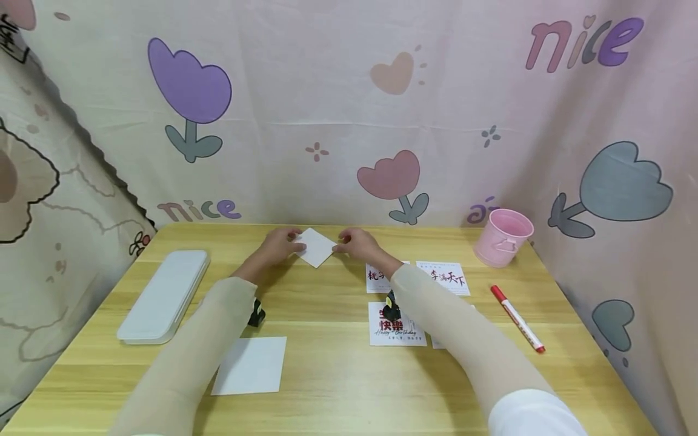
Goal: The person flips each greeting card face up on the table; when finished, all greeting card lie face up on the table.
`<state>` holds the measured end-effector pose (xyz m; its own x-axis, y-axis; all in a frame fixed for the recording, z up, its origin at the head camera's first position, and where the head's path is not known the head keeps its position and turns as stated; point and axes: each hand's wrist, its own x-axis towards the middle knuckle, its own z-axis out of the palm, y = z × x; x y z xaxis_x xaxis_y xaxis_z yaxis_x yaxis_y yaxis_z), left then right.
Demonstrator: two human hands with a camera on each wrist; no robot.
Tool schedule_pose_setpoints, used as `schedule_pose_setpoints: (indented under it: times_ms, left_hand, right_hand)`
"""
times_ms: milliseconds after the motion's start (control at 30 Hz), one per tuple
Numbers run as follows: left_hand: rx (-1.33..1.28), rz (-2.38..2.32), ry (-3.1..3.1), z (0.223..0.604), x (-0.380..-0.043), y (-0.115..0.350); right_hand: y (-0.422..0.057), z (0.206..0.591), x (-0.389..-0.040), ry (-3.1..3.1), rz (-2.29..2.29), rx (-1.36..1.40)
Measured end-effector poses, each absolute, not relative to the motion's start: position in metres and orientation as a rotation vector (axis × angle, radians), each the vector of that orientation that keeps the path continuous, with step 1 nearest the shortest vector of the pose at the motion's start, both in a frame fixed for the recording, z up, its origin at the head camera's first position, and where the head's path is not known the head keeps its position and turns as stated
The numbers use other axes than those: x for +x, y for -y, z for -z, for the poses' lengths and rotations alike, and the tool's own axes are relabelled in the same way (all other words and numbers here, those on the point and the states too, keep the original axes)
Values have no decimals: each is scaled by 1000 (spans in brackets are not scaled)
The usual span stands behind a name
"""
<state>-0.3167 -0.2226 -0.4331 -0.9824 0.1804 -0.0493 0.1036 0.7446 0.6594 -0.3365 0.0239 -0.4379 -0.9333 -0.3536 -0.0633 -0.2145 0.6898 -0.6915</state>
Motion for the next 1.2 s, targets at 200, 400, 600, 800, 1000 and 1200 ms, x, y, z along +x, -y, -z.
schedule_pose_setpoints:
  times_ms: [200,400,600,800,1000,1200]
  left_hand:
    - [169,-1097,-2800,433,-324,228]
    - [176,-1192,-2733,436,-331,231]
    - [150,-1253,-2690,436,-334,232]
    - [106,-1338,-2641,433,-335,235]
    - [76,-1642,-2366,429,-332,233]
    - [120,-1780,-2207,422,-325,231]
  right_hand:
    - [-10,439,-332,-2843,917,-507]
    - [-6,440,-329,-2893,916,-473]
    - [-6,443,-331,-2880,948,-425]
    - [-5,441,-331,-2859,983,-383]
    - [-8,436,-328,-2738,1109,-314]
    - [-14,429,-323,-2488,1391,-300]
